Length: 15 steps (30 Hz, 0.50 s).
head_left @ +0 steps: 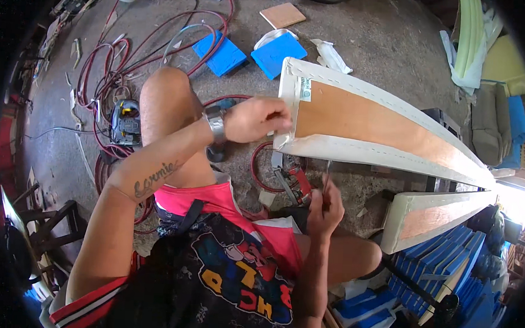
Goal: Upholstering a curved wooden furniture piece using fabric and staples.
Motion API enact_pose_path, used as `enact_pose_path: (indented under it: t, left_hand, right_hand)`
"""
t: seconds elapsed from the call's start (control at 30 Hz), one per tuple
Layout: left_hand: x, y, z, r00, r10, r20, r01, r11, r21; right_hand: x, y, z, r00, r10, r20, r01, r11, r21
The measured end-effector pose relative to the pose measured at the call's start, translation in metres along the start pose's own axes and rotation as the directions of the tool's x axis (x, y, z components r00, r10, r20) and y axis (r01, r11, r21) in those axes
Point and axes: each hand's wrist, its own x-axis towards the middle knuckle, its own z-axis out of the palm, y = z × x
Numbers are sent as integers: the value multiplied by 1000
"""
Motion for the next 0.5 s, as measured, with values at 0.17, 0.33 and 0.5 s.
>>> enact_pose_path:
  t: [0.17,0.33,0.5]
  left_hand:
    - [-10,1,-16,985,-100,138,77,984,162]
    - [-8,12,-13,945,316,89,-327,876,355]
    - [14,22,-18,843,282,458,-497,733,464]
  right_hand:
    - [82,-60,26,913,253,321,-234,967,-97]
    - [65,-43,33,917,201,345,-171,979,-114]
    - [25,0,48,933,262,246,-321,916,242]
